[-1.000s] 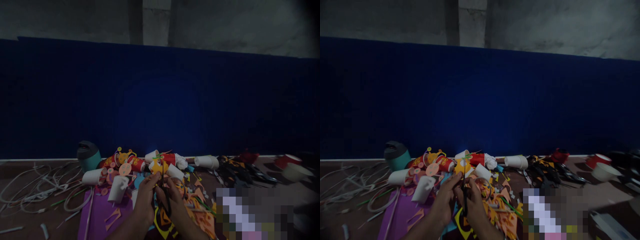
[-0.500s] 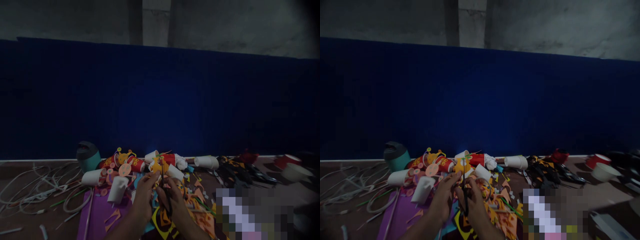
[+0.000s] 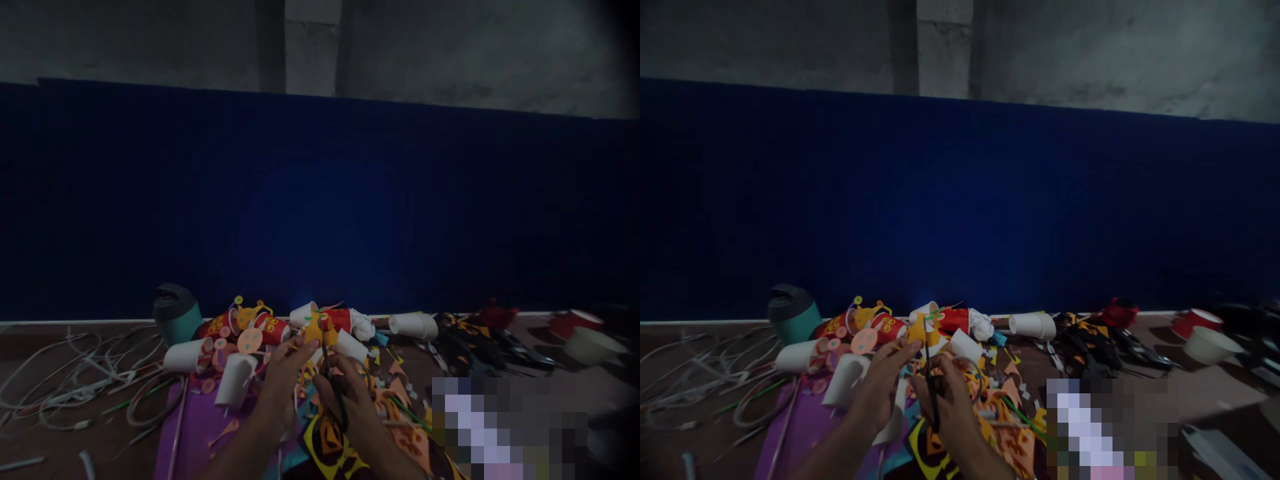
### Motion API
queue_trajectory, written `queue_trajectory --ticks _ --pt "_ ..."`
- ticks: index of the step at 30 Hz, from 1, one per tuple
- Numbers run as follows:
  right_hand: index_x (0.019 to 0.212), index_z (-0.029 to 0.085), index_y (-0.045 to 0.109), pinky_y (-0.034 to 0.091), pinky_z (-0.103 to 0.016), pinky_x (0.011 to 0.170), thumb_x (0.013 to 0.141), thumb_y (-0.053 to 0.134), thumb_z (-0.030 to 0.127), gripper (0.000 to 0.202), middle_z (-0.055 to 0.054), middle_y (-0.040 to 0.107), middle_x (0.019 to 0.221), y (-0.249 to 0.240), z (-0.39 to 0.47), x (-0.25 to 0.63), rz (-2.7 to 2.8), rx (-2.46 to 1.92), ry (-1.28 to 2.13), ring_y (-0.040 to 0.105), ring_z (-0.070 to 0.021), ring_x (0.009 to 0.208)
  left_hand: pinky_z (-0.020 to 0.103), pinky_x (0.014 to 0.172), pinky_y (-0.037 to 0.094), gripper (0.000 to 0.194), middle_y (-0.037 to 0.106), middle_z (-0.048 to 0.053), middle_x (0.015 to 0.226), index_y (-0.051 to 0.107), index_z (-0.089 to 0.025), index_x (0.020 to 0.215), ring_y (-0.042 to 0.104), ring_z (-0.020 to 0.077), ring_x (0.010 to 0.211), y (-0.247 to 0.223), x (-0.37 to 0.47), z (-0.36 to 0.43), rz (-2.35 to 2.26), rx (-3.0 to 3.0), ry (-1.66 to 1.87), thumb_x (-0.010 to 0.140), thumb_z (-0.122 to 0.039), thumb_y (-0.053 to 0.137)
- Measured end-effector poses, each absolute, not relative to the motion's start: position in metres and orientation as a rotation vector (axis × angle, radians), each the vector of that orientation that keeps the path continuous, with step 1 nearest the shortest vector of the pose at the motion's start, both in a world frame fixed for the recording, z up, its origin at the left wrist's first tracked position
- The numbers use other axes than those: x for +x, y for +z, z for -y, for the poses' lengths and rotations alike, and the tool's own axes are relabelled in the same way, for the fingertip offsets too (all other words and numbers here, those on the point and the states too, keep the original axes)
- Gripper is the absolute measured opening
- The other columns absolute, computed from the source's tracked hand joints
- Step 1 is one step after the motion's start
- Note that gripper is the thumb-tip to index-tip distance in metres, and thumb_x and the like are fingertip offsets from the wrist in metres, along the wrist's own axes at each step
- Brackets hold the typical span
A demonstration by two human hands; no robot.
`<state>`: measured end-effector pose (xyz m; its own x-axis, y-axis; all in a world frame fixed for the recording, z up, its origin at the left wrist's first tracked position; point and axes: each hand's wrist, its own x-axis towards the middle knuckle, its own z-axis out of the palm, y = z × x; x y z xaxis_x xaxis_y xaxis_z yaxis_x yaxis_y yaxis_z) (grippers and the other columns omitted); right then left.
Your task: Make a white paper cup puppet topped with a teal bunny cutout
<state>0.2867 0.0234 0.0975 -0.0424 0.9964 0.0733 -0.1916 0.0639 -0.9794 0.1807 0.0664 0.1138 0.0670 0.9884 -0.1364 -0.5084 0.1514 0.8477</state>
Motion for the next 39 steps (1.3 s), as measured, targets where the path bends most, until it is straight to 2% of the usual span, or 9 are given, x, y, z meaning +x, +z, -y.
queue_trajectory --ticks 5,10,15,20,24,28,33,39 --pt "0.077 0.020 0.047 0.025 -0.017 0.038 0.073 0.068 0.049 0.036 0.010 0.040 0.049 0.094 -0.024 0.286 1.165 -1.010 1.233 0.033 -0.0052 0.040 0.028 0.077 0.047 0.024 0.071 0.002 0.080 0.067 -0.017 0.082 0.066 0.0199 0.081 0.113 0.181 -0.066 -0.843 0.737 1.274 0.063 -0.029 0.078" --pt "0.081 0.020 0.048 0.031 -0.018 0.039 0.072 0.068 0.051 0.038 0.009 0.044 0.048 0.093 -0.025 0.287 1.179 -1.041 1.211 0.038 -0.0064 0.040 0.030 0.079 0.047 0.029 0.071 0.004 0.089 0.067 -0.018 0.092 0.065 0.0214 0.086 0.109 0.184 -0.063 -0.799 0.790 1.263 0.068 -0.032 0.074" --pt "0.084 0.020 0.048 0.038 -0.019 0.044 0.075 0.066 0.050 0.036 0.006 0.051 0.054 0.093 -0.026 0.288 1.203 -1.023 1.178 0.045 -0.0083 0.045 0.030 0.076 0.047 0.022 0.070 0.004 0.085 0.066 -0.017 0.086 0.064 0.0225 0.084 0.108 0.179 -0.068 -0.773 0.968 1.226 0.070 -0.029 0.072" --pt "0.083 0.020 0.051 0.035 -0.019 0.042 0.074 0.066 0.051 0.036 0.007 0.045 0.055 0.094 -0.026 0.289 1.195 -1.020 1.130 0.040 -0.0068 0.043 0.030 0.077 0.046 0.019 0.070 0.004 0.082 0.066 -0.016 0.081 0.064 0.0213 0.082 0.115 0.172 -0.072 -0.778 1.016 1.193 0.069 -0.028 0.074" --pt "0.079 0.019 0.052 0.033 -0.020 0.041 0.071 0.067 0.056 0.040 0.006 0.046 0.056 0.101 -0.025 0.288 1.186 -1.057 1.123 0.040 -0.0070 0.043 0.031 0.082 0.046 0.021 0.071 0.007 0.093 0.067 -0.015 0.084 0.064 0.0235 0.090 0.120 0.169 -0.074 -0.768 1.038 1.153 0.068 -0.027 0.074" --pt "0.081 0.019 0.054 0.029 -0.020 0.040 0.067 0.068 0.058 0.044 0.006 0.045 0.056 0.108 -0.023 0.287 1.146 -1.066 1.164 0.037 -0.0068 0.043 0.032 0.083 0.047 0.026 0.072 0.008 0.093 0.067 -0.014 0.091 0.065 0.0251 0.092 0.120 0.167 -0.077 -0.773 1.038 1.117 0.069 -0.027 0.073" --pt "0.079 0.019 0.053 0.026 -0.018 0.040 0.062 0.074 0.053 0.042 0.007 0.043 0.056 0.108 -0.023 0.288 1.113 -1.033 1.210 0.034 -0.0060 0.044 0.031 0.085 0.046 0.028 0.072 0.008 0.096 0.069 -0.015 0.094 0.064 0.0250 0.096 0.121 0.165 -0.078 -0.761 1.053 1.099 0.070 -0.027 0.073" --pt "0.075 0.020 0.048 0.028 -0.018 0.041 0.058 0.078 0.046 0.044 0.008 0.043 0.057 0.109 -0.023 0.288 1.071 -1.012 1.271 0.034 -0.0055 0.045 0.031 0.081 0.046 0.024 0.072 0.007 0.091 0.069 -0.015 0.090 0.065 0.0227 0.087 0.118 0.160 -0.083 -0.791 1.078 1.095 0.071 -0.029 0.072"
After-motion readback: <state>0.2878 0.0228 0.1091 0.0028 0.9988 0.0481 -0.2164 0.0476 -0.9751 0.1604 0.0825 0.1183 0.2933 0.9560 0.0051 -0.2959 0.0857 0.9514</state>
